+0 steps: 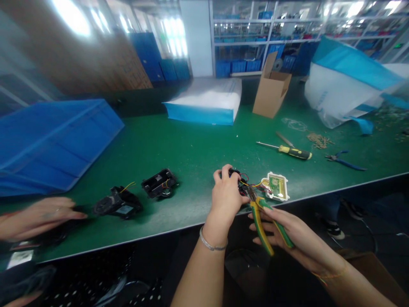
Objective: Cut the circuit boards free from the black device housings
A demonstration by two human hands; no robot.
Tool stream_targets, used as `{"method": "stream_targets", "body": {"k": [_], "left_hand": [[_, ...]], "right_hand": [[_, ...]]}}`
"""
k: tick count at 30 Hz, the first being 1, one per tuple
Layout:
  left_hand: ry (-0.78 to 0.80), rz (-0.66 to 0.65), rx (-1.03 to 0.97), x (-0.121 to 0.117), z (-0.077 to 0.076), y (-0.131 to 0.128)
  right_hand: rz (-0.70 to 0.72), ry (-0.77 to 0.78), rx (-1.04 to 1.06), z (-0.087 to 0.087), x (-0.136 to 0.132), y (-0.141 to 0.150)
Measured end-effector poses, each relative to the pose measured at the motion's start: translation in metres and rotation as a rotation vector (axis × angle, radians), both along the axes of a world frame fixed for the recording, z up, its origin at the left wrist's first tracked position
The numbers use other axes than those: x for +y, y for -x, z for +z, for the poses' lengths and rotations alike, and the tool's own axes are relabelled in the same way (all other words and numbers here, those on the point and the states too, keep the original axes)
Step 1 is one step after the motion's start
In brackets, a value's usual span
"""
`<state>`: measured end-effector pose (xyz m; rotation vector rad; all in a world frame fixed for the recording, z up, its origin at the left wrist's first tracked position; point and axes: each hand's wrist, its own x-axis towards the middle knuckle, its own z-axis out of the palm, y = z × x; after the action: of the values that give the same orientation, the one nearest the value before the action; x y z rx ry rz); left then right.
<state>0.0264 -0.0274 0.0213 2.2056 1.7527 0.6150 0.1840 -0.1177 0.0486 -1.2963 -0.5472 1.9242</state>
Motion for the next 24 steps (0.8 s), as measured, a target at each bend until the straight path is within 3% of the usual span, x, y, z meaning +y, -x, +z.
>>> {"method": "stream_targets", "body": {"k": [12,18,24], "left_hand": [[-0.012,-0.007,0.053,-0.007,0.008,0.0],[-0.075,-0.042,0.062,-0.012,0.01,0.004],[-0.028,0.006,0.121,-0.017,0.015,0.002]], "right_hand": [[-0.064,-0.037,-0.092,-0.015,-0.002,0.01],[-0.092,-0.119,-0.225,-0.024,-0.006,0.013],[-0.1,-0.29,-0.39,-0.038,-0.007,0.017]]}}
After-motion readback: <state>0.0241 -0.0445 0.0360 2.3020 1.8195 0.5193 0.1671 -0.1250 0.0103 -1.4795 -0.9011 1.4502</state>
